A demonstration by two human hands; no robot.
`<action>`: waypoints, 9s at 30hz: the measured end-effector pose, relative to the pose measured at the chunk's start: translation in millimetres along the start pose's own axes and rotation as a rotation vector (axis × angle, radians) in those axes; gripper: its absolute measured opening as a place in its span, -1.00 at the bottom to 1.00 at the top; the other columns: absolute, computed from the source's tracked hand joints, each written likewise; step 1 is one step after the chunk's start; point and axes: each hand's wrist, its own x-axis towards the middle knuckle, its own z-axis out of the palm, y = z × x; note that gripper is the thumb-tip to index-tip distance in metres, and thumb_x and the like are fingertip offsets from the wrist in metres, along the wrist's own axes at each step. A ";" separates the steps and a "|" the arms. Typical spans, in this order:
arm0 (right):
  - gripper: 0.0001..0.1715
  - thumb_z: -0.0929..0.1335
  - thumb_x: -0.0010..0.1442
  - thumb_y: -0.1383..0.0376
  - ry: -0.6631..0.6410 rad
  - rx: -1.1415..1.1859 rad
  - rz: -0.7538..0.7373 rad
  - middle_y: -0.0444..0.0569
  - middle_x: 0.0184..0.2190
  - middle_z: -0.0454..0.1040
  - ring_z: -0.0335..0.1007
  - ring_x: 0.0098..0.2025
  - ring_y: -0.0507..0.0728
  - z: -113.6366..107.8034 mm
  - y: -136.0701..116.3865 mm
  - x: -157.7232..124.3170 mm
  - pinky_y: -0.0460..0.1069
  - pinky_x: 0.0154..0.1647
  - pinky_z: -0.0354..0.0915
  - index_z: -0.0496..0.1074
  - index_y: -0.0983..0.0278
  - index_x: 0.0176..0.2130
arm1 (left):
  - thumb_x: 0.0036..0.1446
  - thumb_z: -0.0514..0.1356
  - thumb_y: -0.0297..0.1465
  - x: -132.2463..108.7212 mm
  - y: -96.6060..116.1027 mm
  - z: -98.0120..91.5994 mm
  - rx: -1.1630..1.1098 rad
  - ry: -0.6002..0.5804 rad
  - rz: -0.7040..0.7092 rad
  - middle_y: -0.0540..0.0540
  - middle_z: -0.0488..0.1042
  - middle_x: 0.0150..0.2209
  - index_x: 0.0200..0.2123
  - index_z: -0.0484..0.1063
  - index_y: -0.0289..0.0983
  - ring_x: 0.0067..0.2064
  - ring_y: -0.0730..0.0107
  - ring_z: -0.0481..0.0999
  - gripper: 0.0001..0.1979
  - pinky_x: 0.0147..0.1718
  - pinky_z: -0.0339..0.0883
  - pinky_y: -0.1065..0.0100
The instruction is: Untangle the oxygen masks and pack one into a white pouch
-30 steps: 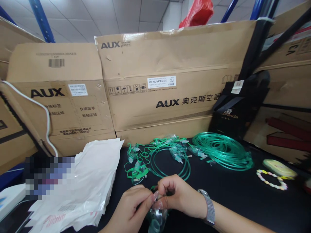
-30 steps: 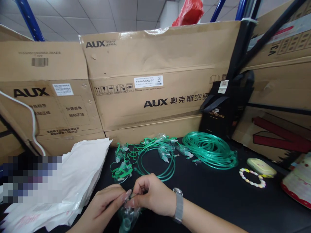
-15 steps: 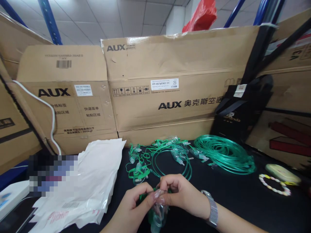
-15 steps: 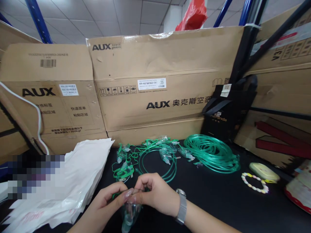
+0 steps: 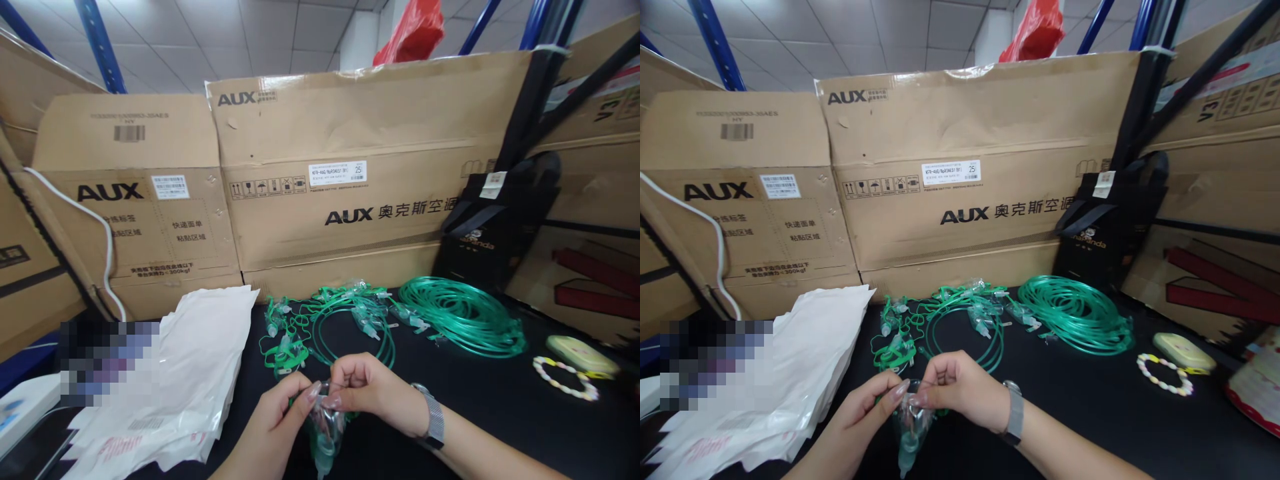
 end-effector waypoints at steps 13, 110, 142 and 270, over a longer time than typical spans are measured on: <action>-0.68 0.50 -0.17 0.21 -0.019 -0.118 -0.062 -0.16 -0.60 0.42 0.30 -0.53 -0.04 3.2 -2.8 -4.3 -0.05 -0.34 0.23 0.34 0.36 -0.58 | 0.02 0.16 -0.18 -2.9 5.3 7.2 -0.076 0.035 -0.012 0.03 0.36 -0.58 -0.59 0.27 -0.26 -0.46 0.40 0.31 -0.70 -0.42 0.16 0.42; -0.80 0.31 0.14 0.19 0.123 -0.656 -0.490 -0.09 -0.37 0.24 0.22 -0.27 0.06 8.3 -11.4 -11.7 -0.02 -0.20 0.20 0.33 0.25 -0.43 | -0.07 0.27 -0.22 2.4 -4.2 1.1 -0.317 0.093 0.017 0.04 0.40 -0.66 -0.56 0.37 -0.31 -0.59 0.49 0.35 -0.73 -0.54 0.20 0.44; -0.53 0.27 0.11 0.00 0.233 -0.587 -0.288 -0.16 -0.60 0.24 0.15 -0.52 0.01 5.8 -7.0 -4.6 -0.07 -0.44 0.12 0.25 0.28 -0.60 | -0.26 0.37 -0.48 6.1 -10.3 2.1 -0.252 0.094 0.023 0.00 0.50 -0.51 -0.47 0.54 -0.28 -0.46 0.44 0.40 -0.83 -0.41 0.29 0.41; -0.53 0.26 0.09 -0.04 0.155 -0.430 -0.248 -0.23 -0.59 0.10 -0.02 -0.50 0.00 15.2 2.0 -9.0 -0.09 -0.46 0.01 0.17 0.27 -0.56 | -0.01 0.19 -0.21 4.9 -2.6 -9.9 0.053 -0.110 -0.012 0.01 0.28 -0.58 -0.66 0.34 -0.31 -0.46 0.41 0.23 -0.67 -0.43 0.10 0.37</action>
